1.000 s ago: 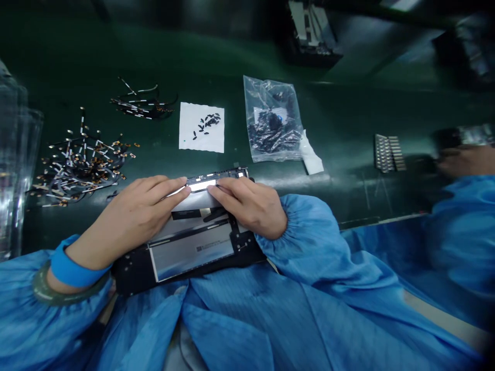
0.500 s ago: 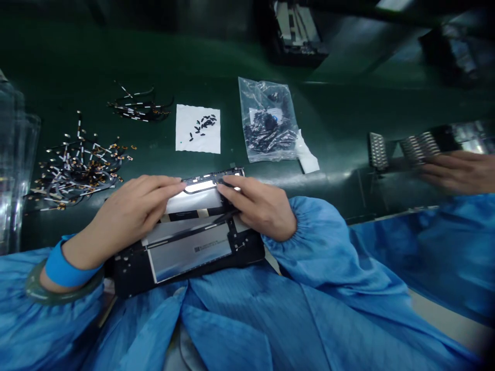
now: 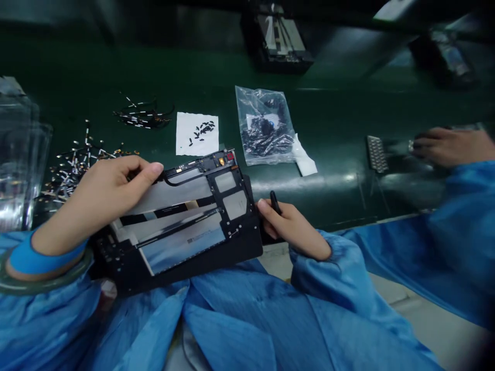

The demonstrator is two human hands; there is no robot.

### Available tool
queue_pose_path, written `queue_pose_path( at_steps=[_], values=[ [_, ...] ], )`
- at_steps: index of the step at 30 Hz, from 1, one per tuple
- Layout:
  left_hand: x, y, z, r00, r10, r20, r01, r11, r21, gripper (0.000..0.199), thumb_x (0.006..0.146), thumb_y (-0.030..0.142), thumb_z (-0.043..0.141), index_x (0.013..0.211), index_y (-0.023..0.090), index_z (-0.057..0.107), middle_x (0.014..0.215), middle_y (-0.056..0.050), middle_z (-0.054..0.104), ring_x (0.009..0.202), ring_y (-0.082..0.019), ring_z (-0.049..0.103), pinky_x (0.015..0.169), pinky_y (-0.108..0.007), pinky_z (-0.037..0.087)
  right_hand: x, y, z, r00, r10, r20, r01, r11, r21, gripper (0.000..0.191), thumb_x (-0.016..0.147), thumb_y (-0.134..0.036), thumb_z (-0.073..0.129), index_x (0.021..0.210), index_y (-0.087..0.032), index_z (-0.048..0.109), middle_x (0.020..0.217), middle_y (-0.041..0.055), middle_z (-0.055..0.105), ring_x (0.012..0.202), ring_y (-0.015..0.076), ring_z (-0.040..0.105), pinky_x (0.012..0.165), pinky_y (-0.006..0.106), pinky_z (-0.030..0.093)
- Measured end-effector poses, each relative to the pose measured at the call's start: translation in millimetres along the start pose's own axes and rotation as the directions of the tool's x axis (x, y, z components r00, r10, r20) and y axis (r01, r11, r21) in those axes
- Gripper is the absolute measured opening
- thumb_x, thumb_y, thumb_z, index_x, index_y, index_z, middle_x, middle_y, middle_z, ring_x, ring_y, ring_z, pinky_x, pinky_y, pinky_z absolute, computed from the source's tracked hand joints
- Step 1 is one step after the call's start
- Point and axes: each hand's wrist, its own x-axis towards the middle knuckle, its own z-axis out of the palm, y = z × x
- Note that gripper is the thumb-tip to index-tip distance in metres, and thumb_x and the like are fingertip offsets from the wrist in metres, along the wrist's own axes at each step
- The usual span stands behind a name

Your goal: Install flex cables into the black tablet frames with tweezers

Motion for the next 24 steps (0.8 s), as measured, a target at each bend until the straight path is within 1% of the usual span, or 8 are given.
queue_pose_path(
  at_steps=[2,4,10,13,18,22,23,24],
  values=[
    [0.9,3.6,-5.6,0.995,-0.08,0.054,0.082,0.996,-0.045,0.04,0.082,0.058,0.053,0.077,0.021,0.066,0.067,0.0,0.065,0.06,-0.017,0.056,0.055,-0.028,0.036,3.3,2.1,-0.1,0.999,-0.004,0.043,0.003,0.999,0.04,0.063,0.078,-0.082,0.038,0.062,-0.021,0.041,0.041,-0.0058,0.042,0.04,0.0081,0.038,0.047,0.024,0.03],
    [1.9,5.2,-8.8,0.992,-0.084,0.089,0.094,0.99,-0.105,0.039,0.08,0.059,0.056,0.076,0.021,0.067,0.068,0.001,0.066,0.062,-0.016,0.057,0.056,-0.026,0.036,6.2,5.8,0.4,0.996,-0.01,0.083,0.003,0.996,0.085,0.063,0.078,-0.082,0.04,0.061,-0.021,0.039,0.04,-0.0066,0.04,0.039,0.007,0.036,0.045,0.023,0.027],
    [1.7,7.6,-13.5,0.968,-0.143,0.208,0.187,0.958,-0.215,0.042,0.082,0.059,0.057,0.071,0.019,0.06,0.052,0.004,0.051,0.05,-0.01,0.043,0.049,-0.023,0.029,9.3,13.3,2.2,0.989,-0.035,0.141,0.012,0.987,0.162,0.06,0.081,-0.078,0.042,0.066,-0.02,0.042,0.039,-0.0083,0.039,0.037,0.0059,0.031,0.043,0.022,0.023],
    [4.0,6.5,-12.4,0.968,-0.15,0.2,0.193,0.957,-0.216,0.043,0.081,0.06,0.058,0.067,0.019,0.058,0.049,0.005,0.046,0.047,-0.009,0.04,0.047,-0.023,0.027,9.6,12.5,2.4,0.988,-0.043,0.147,0.018,0.986,0.166,0.059,0.082,-0.077,0.042,0.067,-0.02,0.042,0.04,-0.0085,0.039,0.037,0.0055,0.031,0.043,0.022,0.022],
    [6.8,7.3,-11.5,0.978,-0.09,0.19,0.124,0.976,-0.177,0.044,0.081,0.061,0.058,0.068,0.019,0.061,0.058,0.003,0.057,0.053,-0.011,0.048,0.049,-0.023,0.033,10.6,13.2,2.6,0.987,-0.041,0.158,0.01,0.982,0.19,0.058,0.084,-0.076,0.041,0.067,-0.02,0.042,0.04,-0.0085,0.038,0.037,0.0056,0.03,0.042,0.022,0.021],
    [3.1,7.5,-16.3,0.979,-0.077,0.191,0.115,0.974,-0.197,0.041,0.081,0.057,0.061,0.069,0.018,0.064,0.056,0.003,0.058,0.051,-0.009,0.048,0.046,-0.02,0.033,11.2,15.5,1.4,0.981,-0.065,0.183,0.022,0.974,0.226,0.056,0.085,-0.074,0.042,0.069,-0.02,0.042,0.042,-0.0085,0.038,0.038,0.0049,0.029,0.042,0.022,0.02],
    [3.0,4.1,-17.6,0.983,-0.082,0.165,0.118,0.968,-0.222,0.04,0.08,0.055,0.062,0.069,0.017,0.064,0.052,0.004,0.056,0.048,-0.009,0.047,0.044,-0.019,0.032,11.2,15.7,0.8,0.977,-0.077,0.198,0.029,0.971,0.236,0.056,0.086,-0.073,0.042,0.069,-0.02,0.042,0.043,-0.0086,0.038,0.038,0.0047,0.029,0.043,0.022,0.02],
    [3.9,-1.4,-18.4,0.99,-0.104,0.091,0.125,0.953,-0.274,0.039,0.078,0.053,0.066,0.066,0.016,0.063,0.048,0.004,0.053,0.044,-0.008,0.046,0.042,-0.019,0.031,11.2,15.7,0.0,0.973,-0.092,0.214,0.037,0.968,0.25,0.055,0.085,-0.073,0.043,0.07,-0.02,0.042,0.043,-0.0089,0.037,0.038,0.0045,0.029,0.043,0.022,0.02]
  ],
)
